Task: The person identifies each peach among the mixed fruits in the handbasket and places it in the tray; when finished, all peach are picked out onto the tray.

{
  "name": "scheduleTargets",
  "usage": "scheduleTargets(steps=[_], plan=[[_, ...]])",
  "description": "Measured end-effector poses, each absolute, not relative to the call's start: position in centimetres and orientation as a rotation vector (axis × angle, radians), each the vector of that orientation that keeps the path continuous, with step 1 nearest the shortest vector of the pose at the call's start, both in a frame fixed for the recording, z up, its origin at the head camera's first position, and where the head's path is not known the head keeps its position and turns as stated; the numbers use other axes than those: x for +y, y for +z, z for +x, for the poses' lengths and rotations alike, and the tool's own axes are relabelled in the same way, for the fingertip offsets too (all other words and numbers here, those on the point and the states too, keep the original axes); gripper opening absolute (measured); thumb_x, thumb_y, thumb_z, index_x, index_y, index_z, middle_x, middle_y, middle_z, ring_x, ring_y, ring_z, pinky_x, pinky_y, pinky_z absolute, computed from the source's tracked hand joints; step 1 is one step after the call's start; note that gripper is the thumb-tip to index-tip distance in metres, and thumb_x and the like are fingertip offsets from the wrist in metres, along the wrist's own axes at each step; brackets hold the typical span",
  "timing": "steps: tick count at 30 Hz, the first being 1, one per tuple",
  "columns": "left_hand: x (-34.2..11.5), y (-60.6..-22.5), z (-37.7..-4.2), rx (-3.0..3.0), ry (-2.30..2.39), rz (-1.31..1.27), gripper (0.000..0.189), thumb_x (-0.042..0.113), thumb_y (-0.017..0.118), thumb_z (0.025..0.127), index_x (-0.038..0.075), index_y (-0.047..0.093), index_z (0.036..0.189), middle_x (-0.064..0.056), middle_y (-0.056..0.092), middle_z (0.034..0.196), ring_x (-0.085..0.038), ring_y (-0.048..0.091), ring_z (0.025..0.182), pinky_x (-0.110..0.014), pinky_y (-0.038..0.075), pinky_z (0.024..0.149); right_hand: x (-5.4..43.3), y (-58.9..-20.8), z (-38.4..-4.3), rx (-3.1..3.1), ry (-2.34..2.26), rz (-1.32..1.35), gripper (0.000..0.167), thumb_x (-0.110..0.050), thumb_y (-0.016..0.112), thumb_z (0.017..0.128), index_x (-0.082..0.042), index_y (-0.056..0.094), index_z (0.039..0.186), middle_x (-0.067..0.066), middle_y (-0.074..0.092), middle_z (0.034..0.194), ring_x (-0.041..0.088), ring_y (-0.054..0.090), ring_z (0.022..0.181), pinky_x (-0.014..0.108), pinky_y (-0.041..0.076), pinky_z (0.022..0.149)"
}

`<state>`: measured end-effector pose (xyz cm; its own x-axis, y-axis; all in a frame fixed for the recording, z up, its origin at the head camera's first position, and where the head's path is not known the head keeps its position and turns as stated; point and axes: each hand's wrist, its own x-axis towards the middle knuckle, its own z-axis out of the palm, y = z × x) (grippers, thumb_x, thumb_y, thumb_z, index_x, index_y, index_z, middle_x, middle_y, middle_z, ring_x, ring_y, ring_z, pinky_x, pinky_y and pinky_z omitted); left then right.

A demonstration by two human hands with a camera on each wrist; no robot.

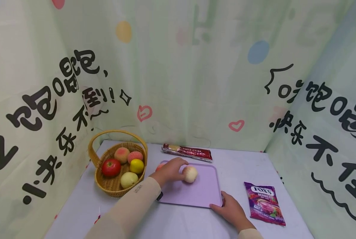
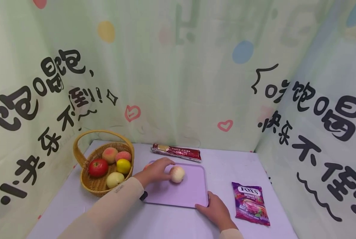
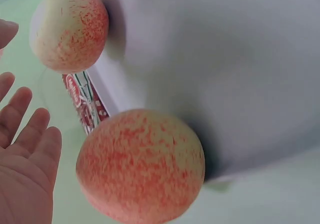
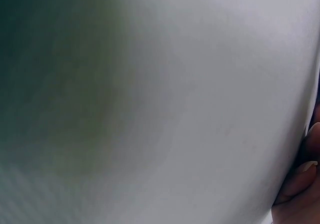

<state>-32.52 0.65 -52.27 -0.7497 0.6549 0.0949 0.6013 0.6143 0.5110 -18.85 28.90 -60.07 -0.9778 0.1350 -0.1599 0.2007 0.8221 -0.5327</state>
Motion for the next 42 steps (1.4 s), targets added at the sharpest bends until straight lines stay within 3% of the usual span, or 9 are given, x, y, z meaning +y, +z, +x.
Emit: scheduleTargets(steps=[8, 17, 27, 34, 42], plan=[[-0.5, -52.0, -32.4, 2.731, 0.733, 1.033, 0.06, 0.033, 0.079, 0.089, 0.013, 0.06, 0.141, -0.005, 0.061, 0.139, -0.021, 0.054, 0.133, -0.039, 0.043, 0.115, 29.0, -60.1, -18.8, 2.891, -0.863, 0.26, 0.105, -0.064, 0.082, 0.074, 0.009, 0.05, 0.143, 0.021, 0.067, 0.125, 0.031, 0.064, 0.111, 0.059, 0.048, 0.103], [-1.9, -50.6, -31.0, 2.705, 0.711, 0.988, 0.065, 0.033, 0.08, 0.088, 0.018, 0.056, 0.147, 0.0, 0.059, 0.143, -0.019, 0.054, 0.132, -0.04, 0.045, 0.113, 28.9, -60.0, -18.9, 2.878, -0.871, 0.266, 0.105, -0.063, 0.083, 0.075, 0.008, 0.049, 0.144, 0.014, 0.07, 0.115, 0.023, 0.063, 0.1, 0.057, 0.051, 0.099], [-4.5, -49.3, -29.9, 2.69, 0.737, 1.036, 0.067, 0.036, 0.08, 0.088, 0.021, 0.054, 0.147, 0.0, 0.059, 0.142, -0.017, 0.058, 0.12, -0.037, 0.05, 0.107, 28.9, -60.1, -19.1, 2.832, -0.869, 0.298, 0.111, -0.068, 0.08, 0.074, 0.009, 0.046, 0.146, 0.023, 0.065, 0.129, 0.032, 0.063, 0.113, 0.061, 0.048, 0.104], [-6.7, -47.3, -29.8, 2.726, 0.837, 0.967, 0.065, 0.033, 0.078, 0.088, 0.02, 0.055, 0.148, -0.002, 0.057, 0.146, -0.022, 0.053, 0.135, -0.043, 0.045, 0.114, 29.1, -60.3, -19.2, 2.824, -0.878, 0.297, 0.114, -0.072, 0.078, 0.073, 0.01, 0.046, 0.146, 0.026, 0.063, 0.133, 0.037, 0.062, 0.118, 0.061, 0.047, 0.104], [-9.7, -46.3, -29.8, 2.756, 0.998, 0.784, 0.061, 0.029, 0.082, 0.087, 0.022, 0.059, 0.143, -0.003, 0.054, 0.149, -0.025, 0.051, 0.136, -0.046, 0.049, 0.109, 28.9, -60.3, -19.2, 2.833, -0.877, 0.281, 0.114, -0.071, 0.078, 0.074, 0.011, 0.045, 0.147, 0.029, 0.06, 0.137, 0.044, 0.058, 0.127, 0.062, 0.045, 0.106]])
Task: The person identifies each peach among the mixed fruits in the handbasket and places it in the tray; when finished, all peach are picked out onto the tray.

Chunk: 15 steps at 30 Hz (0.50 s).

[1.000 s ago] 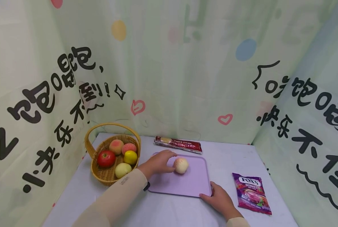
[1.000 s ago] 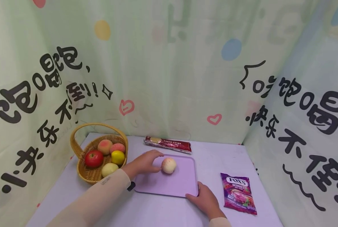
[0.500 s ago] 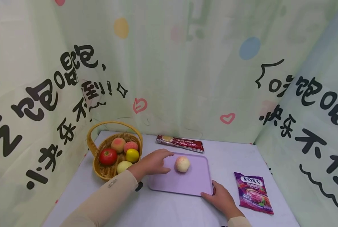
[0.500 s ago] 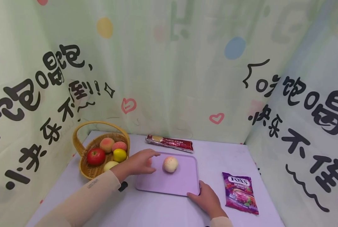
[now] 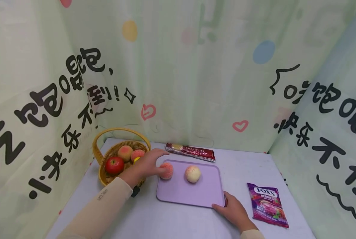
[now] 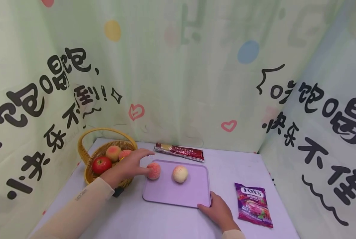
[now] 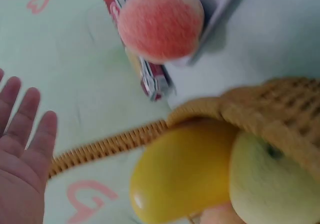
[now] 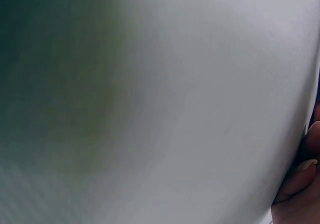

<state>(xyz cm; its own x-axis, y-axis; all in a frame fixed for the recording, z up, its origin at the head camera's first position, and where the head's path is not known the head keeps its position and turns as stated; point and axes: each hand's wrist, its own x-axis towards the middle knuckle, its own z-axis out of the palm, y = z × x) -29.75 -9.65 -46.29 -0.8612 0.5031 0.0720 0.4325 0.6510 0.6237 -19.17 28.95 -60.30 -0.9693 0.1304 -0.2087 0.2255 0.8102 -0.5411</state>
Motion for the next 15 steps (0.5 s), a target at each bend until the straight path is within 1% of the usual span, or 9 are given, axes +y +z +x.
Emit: scheduleTargets(steps=[2, 5, 7, 12, 15], plan=[[-10.4, -46.3, -29.8, 2.782, 1.05, 0.761, 0.059, 0.03, 0.083, 0.087, 0.022, 0.061, 0.141, -0.001, 0.056, 0.146, -0.024, 0.053, 0.134, -0.045, 0.052, 0.106, 28.9, -60.3, -19.2, 2.833, -0.878, 0.281, 0.115, -0.071, 0.078, 0.074, 0.011, 0.045, 0.146, 0.029, 0.059, 0.138, 0.044, 0.057, 0.128, 0.062, 0.045, 0.106], [-11.4, -46.3, -29.9, 2.857, 1.081, 0.77, 0.059, 0.036, 0.084, 0.085, 0.021, 0.064, 0.138, 0.0, 0.061, 0.139, -0.022, 0.057, 0.127, -0.044, 0.055, 0.101, 28.9, -60.3, -19.3, 2.833, -0.874, 0.285, 0.116, -0.072, 0.078, 0.073, 0.011, 0.045, 0.147, 0.03, 0.058, 0.138, 0.045, 0.057, 0.128, 0.063, 0.044, 0.107], [-12.0, -46.2, -30.0, 2.902, 1.088, 0.786, 0.058, 0.037, 0.084, 0.085, 0.02, 0.065, 0.137, 0.001, 0.063, 0.136, -0.021, 0.058, 0.125, -0.043, 0.055, 0.1, 29.0, -60.3, -19.4, 2.831, -0.867, 0.291, 0.117, -0.073, 0.078, 0.073, 0.011, 0.044, 0.147, 0.03, 0.058, 0.138, 0.045, 0.057, 0.128, 0.063, 0.044, 0.107], [-13.7, -46.6, -30.3, 2.95, 1.174, 0.794, 0.052, 0.034, 0.083, 0.086, 0.017, 0.067, 0.132, -0.002, 0.065, 0.133, -0.025, 0.061, 0.123, -0.047, 0.056, 0.099, 29.0, -60.3, -19.4, 2.825, -0.86, 0.297, 0.119, -0.075, 0.077, 0.072, 0.011, 0.044, 0.147, 0.03, 0.059, 0.137, 0.042, 0.059, 0.124, 0.062, 0.045, 0.106], [-14.6, -46.9, -30.5, 2.954, 1.248, 0.759, 0.05, 0.033, 0.083, 0.087, 0.015, 0.069, 0.13, -0.004, 0.065, 0.132, -0.029, 0.062, 0.12, -0.049, 0.056, 0.098, 29.0, -60.3, -19.3, 2.826, -0.864, 0.295, 0.117, -0.074, 0.078, 0.072, 0.011, 0.045, 0.146, 0.027, 0.062, 0.133, 0.038, 0.062, 0.119, 0.062, 0.047, 0.104]])
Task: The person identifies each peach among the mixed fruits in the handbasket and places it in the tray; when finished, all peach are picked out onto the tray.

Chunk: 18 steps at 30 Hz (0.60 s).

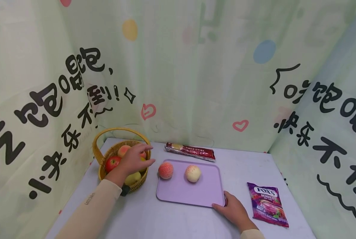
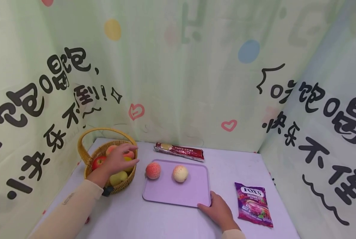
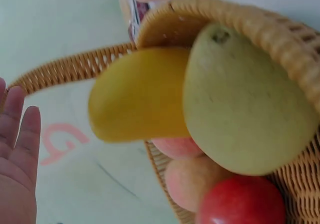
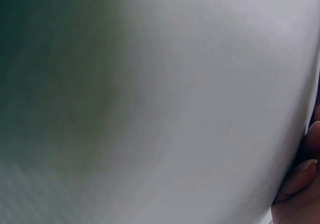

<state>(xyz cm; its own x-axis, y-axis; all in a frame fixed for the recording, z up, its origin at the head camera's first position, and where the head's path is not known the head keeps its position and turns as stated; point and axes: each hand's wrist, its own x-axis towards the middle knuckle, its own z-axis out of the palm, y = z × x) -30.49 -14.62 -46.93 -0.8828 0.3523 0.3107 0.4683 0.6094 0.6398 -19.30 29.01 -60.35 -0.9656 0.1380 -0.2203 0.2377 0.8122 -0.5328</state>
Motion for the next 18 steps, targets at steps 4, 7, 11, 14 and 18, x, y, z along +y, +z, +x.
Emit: scheduleTargets(steps=[4, 7, 11, 14, 18], plan=[[-15.7, -47.3, -30.7, -2.67, -1.192, -0.612, 0.052, 0.031, 0.082, 0.088, 0.01, 0.066, 0.132, -0.009, 0.064, 0.133, -0.034, 0.062, 0.121, -0.051, 0.055, 0.1, 29.0, -60.4, -19.3, 2.828, -0.867, 0.297, 0.116, -0.073, 0.079, 0.071, 0.01, 0.047, 0.146, 0.024, 0.064, 0.13, 0.032, 0.063, 0.112, 0.061, 0.048, 0.103], [-16.3, -47.3, -31.0, -2.672, -1.205, -0.571, 0.054, 0.029, 0.081, 0.088, 0.007, 0.064, 0.134, -0.013, 0.064, 0.134, -0.037, 0.061, 0.123, -0.052, 0.053, 0.102, 28.9, -60.4, -19.3, 2.828, -0.866, 0.298, 0.116, -0.074, 0.078, 0.071, 0.009, 0.046, 0.146, 0.025, 0.064, 0.131, 0.033, 0.063, 0.113, 0.061, 0.048, 0.103], [-17.0, -47.5, -31.6, -2.682, -1.212, -0.539, 0.057, 0.03, 0.08, 0.09, 0.004, 0.062, 0.137, -0.015, 0.063, 0.137, -0.038, 0.06, 0.126, -0.053, 0.051, 0.105, 28.9, -60.4, -19.3, 2.829, -0.871, 0.297, 0.115, -0.074, 0.078, 0.071, 0.008, 0.047, 0.146, 0.024, 0.064, 0.131, 0.033, 0.063, 0.114, 0.061, 0.048, 0.103], [-17.4, -47.8, -32.4, -2.704, -1.296, -0.477, 0.06, 0.033, 0.078, 0.091, 0.006, 0.059, 0.141, -0.015, 0.061, 0.142, -0.039, 0.056, 0.131, -0.054, 0.047, 0.109, 28.9, -60.5, -19.3, 2.83, -0.878, 0.296, 0.115, -0.073, 0.078, 0.072, 0.008, 0.047, 0.147, 0.025, 0.063, 0.132, 0.035, 0.063, 0.116, 0.061, 0.047, 0.103], [-17.9, -48.0, -33.4, -2.73, -1.412, -0.357, 0.062, 0.035, 0.075, 0.093, 0.009, 0.054, 0.146, -0.015, 0.057, 0.147, -0.039, 0.051, 0.137, -0.055, 0.043, 0.113, 29.0, -60.5, -19.3, 2.825, -0.876, 0.298, 0.116, -0.073, 0.078, 0.072, 0.009, 0.045, 0.147, 0.027, 0.061, 0.135, 0.038, 0.061, 0.121, 0.062, 0.046, 0.105]])
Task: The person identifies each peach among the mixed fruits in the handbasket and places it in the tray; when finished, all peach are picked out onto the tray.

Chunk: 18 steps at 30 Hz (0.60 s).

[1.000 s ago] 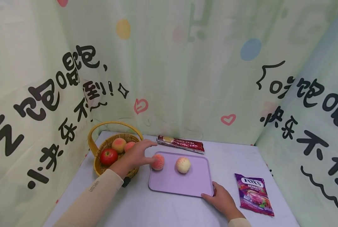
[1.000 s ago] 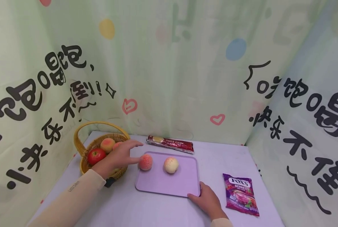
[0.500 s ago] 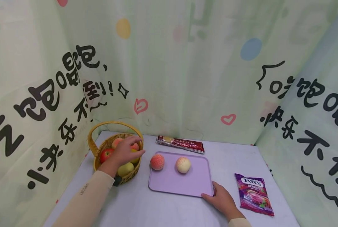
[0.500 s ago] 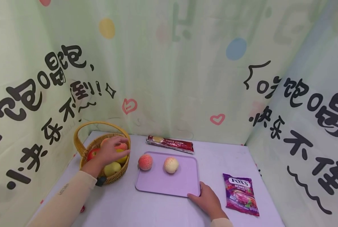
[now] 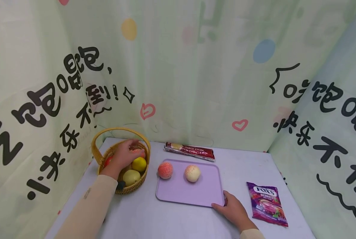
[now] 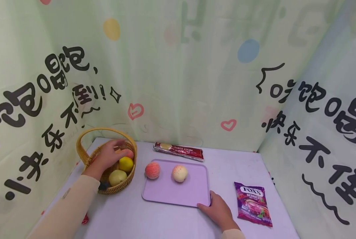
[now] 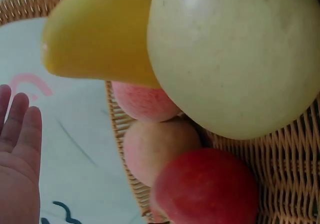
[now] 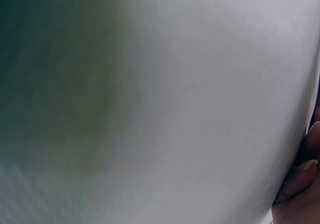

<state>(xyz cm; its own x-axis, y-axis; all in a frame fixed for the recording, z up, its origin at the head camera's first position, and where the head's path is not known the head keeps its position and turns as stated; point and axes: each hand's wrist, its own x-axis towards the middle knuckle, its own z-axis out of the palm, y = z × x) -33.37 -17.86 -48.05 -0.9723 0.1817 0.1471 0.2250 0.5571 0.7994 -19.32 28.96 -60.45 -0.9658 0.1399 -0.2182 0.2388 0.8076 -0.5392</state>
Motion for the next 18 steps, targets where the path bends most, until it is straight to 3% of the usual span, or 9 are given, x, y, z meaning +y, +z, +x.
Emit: scheduleTargets(steps=[12, 18], plan=[[-17.9, -48.9, -35.6, -2.91, -1.318, -0.236, 0.07, 0.037, 0.07, 0.095, 0.009, 0.045, 0.154, -0.021, 0.049, 0.153, -0.038, 0.048, 0.139, -0.054, 0.041, 0.115, 28.9, -60.4, -19.3, 2.841, -0.866, 0.281, 0.111, -0.068, 0.08, 0.074, 0.01, 0.046, 0.146, 0.026, 0.063, 0.133, 0.037, 0.062, 0.12, 0.061, 0.047, 0.105], [-17.5, -49.4, -36.4, -2.992, -1.205, -0.247, 0.074, 0.034, 0.073, 0.092, 0.006, 0.044, 0.154, -0.023, 0.049, 0.153, -0.04, 0.051, 0.136, -0.055, 0.042, 0.113, 28.9, -60.2, -19.3, 2.843, -0.873, 0.291, 0.107, -0.066, 0.081, 0.075, 0.008, 0.048, 0.145, 0.021, 0.067, 0.127, 0.03, 0.064, 0.111, 0.059, 0.049, 0.103]])
